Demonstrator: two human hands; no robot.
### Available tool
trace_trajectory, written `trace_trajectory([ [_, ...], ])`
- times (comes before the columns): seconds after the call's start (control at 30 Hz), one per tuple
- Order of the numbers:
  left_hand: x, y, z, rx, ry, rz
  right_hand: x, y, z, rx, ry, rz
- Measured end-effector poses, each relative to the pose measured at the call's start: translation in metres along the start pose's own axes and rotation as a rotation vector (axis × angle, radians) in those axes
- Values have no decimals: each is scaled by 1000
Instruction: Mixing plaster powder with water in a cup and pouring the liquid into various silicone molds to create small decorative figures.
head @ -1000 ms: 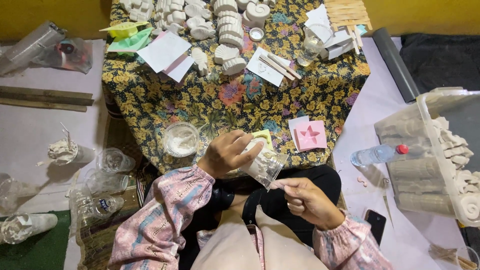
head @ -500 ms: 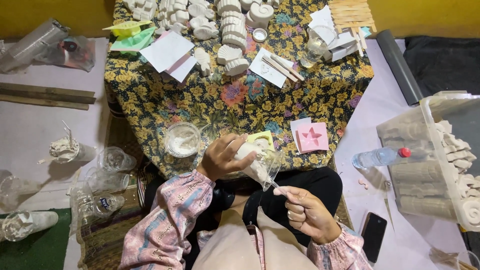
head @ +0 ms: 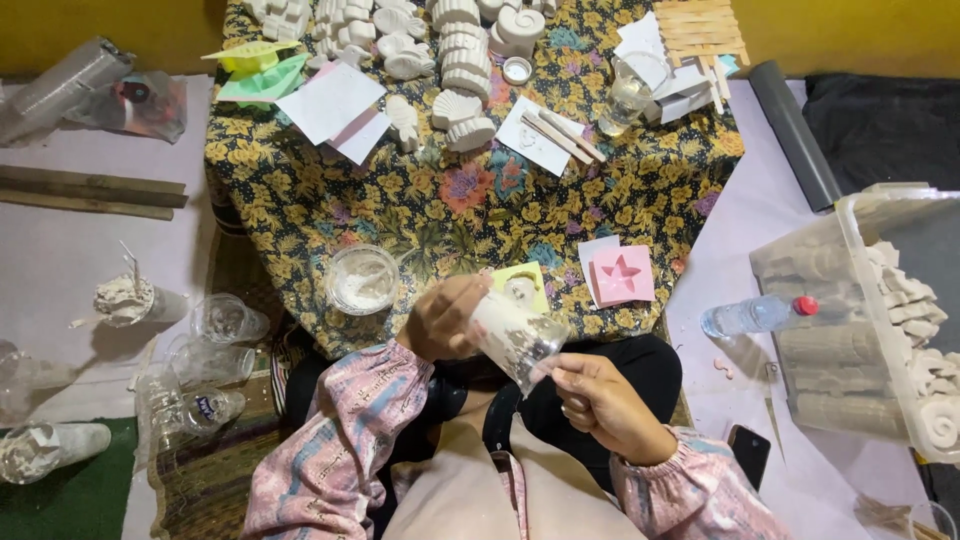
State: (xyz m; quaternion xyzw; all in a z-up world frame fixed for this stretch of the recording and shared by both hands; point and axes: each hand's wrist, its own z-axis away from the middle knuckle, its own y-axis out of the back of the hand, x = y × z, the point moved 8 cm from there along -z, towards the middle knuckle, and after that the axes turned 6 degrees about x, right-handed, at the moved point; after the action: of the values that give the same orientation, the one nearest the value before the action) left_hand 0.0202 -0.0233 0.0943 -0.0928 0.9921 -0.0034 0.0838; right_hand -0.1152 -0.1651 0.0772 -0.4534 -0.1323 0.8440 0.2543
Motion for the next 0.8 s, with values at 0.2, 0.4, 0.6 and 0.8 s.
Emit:
trace_trajectory([
  [0.2, 3, 5, 0, -2, -140, -17, 9, -12, -7, -131, 36, -207],
  [0.4, 1, 6, 1, -122, -50, -22, 16, 3, -2, -179, 83, -265],
  [0.6, -6, 9, 2, -41, 26, -88, 19, 26, 5, -158, 81, -263],
  [0.8, -17, 3, 53, -444, 897, -35, -1, 47, 12, -65, 129, -138],
])
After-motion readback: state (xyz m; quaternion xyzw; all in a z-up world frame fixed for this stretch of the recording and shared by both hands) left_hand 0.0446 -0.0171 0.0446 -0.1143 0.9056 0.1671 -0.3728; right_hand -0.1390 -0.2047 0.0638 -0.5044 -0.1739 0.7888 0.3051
